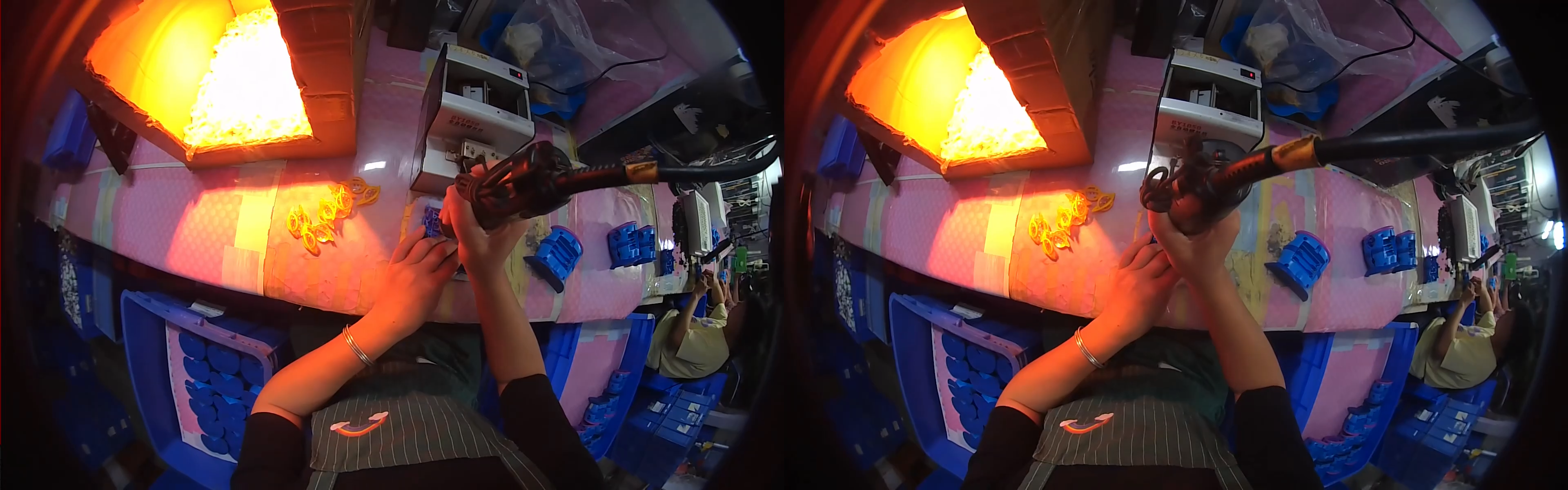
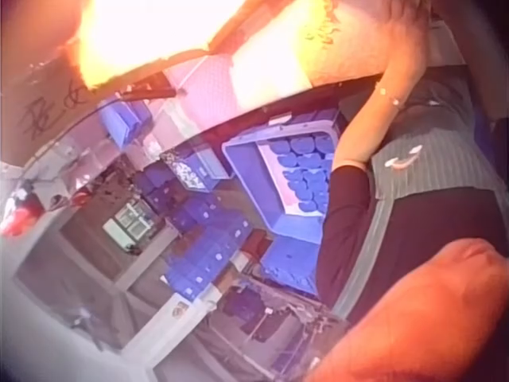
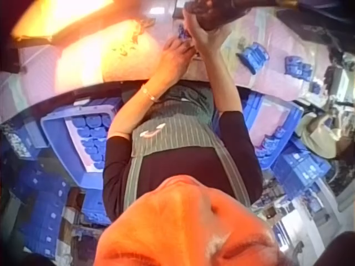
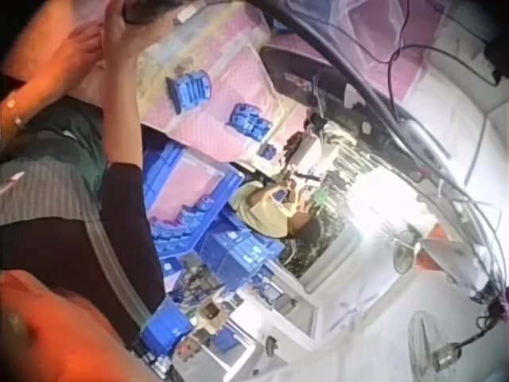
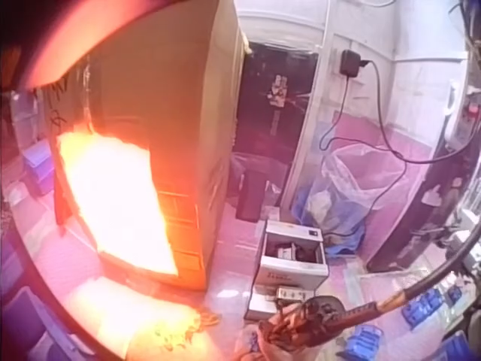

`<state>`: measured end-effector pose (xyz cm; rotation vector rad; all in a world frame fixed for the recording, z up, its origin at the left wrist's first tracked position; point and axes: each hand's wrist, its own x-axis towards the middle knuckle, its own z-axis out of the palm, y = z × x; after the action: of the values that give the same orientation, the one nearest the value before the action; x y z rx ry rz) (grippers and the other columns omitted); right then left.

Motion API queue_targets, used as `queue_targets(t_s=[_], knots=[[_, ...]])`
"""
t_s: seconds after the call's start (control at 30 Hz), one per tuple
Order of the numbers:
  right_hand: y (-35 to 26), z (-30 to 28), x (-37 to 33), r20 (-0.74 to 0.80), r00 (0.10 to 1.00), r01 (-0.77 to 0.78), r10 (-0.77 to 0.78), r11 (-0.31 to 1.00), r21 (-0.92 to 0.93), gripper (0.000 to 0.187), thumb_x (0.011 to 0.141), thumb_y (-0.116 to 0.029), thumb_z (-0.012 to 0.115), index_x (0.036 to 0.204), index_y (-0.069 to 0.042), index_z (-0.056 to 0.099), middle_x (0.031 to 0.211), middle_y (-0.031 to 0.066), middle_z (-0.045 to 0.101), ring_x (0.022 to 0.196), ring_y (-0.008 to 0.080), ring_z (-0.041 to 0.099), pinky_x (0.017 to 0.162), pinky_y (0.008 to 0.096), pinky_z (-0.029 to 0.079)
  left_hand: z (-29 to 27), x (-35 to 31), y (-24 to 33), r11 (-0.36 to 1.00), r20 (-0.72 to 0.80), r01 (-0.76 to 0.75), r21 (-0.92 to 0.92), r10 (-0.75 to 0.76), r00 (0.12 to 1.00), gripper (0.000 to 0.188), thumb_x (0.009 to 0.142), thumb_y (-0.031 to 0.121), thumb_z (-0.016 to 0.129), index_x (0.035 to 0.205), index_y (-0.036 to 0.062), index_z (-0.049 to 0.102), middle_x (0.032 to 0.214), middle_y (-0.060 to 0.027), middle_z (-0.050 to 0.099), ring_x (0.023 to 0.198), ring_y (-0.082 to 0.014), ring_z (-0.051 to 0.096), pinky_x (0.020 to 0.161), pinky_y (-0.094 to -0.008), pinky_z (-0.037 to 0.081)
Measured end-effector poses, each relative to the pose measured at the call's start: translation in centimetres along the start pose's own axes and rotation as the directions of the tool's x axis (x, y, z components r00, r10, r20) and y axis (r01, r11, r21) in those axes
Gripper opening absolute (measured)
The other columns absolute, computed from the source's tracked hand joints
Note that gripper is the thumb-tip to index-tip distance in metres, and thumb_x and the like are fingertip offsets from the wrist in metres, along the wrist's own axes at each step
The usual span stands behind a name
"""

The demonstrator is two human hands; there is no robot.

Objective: Assembling blue plastic components using a handheld processing tool at a factory workbench.

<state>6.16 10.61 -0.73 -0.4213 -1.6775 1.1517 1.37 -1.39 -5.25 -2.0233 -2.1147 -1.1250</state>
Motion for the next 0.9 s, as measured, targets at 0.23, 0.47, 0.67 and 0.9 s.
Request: queue_targets(t_s=[0.23,0.47,0.67,0.9], knots=[[-1.2,0.0,1.1,-0.110,0.992,-0.060,0.069,0.995,0.081,0.018,0.089,0.004,0.062,0.103,0.001,0.050,0.069,0.0062,0.056,0.053,0.0135,0.055,0.051,0.0277,0.045,0.4,-0.3,-0.1,0.998,-0.007,-0.003,-0.055,0.003,1.000,0.042,0.075,0.008,0.058,0.117,0.0074,0.065,0.122,-0.0058,0.062,0.119,-0.0231,0.055,0.111,-0.0438,0.037],[-5.0,-0.5,7.4,-0.269,0.963,0.035,0.002,0.991,0.132,0.011,0.092,-0.003,0.062,0.095,0.003,0.053,0.061,0.0066,0.057,0.051,0.0147,0.056,0.053,0.0295,0.047,-0.2,-0.1,0.0,0.995,0.008,0.007,-0.104,-0.006,1.000,0.050,0.077,0.005,0.058,0.126,0.0070,0.062,0.122,-0.0065,0.062,0.120,-0.0230,0.055,0.113,-0.0446,0.034],[-3.1,0.7,8.2,-0.263,0.964,0.056,-0.034,0.995,0.078,0.012,0.090,-0.002,0.063,0.094,0.003,0.053,0.061,0.0066,0.058,0.051,0.0141,0.056,0.053,0.0276,0.047,-0.1,0.1,0.1,0.996,0.008,0.005,-0.085,-0.005,1.000,0.048,0.077,0.006,0.058,0.125,0.0063,0.063,0.122,-0.0059,0.062,0.119,-0.0223,0.055,0.113,-0.0441,0.035],[-5.1,1.7,6.0,-0.121,0.983,-0.111,0.140,0.970,0.217,0.008,0.092,-0.002,0.061,0.094,0.002,0.054,0.060,0.0065,0.057,0.050,0.0139,0.056,0.051,0.0271,0.044,0.2,-0.3,-0.1,0.997,0.016,0.017,-0.070,-0.016,1.000,0.047,0.079,0.009,0.057,0.126,0.0076,0.062,0.122,-0.0059,0.062,0.118,-0.0225,0.055,0.112,-0.0439,0.036]])
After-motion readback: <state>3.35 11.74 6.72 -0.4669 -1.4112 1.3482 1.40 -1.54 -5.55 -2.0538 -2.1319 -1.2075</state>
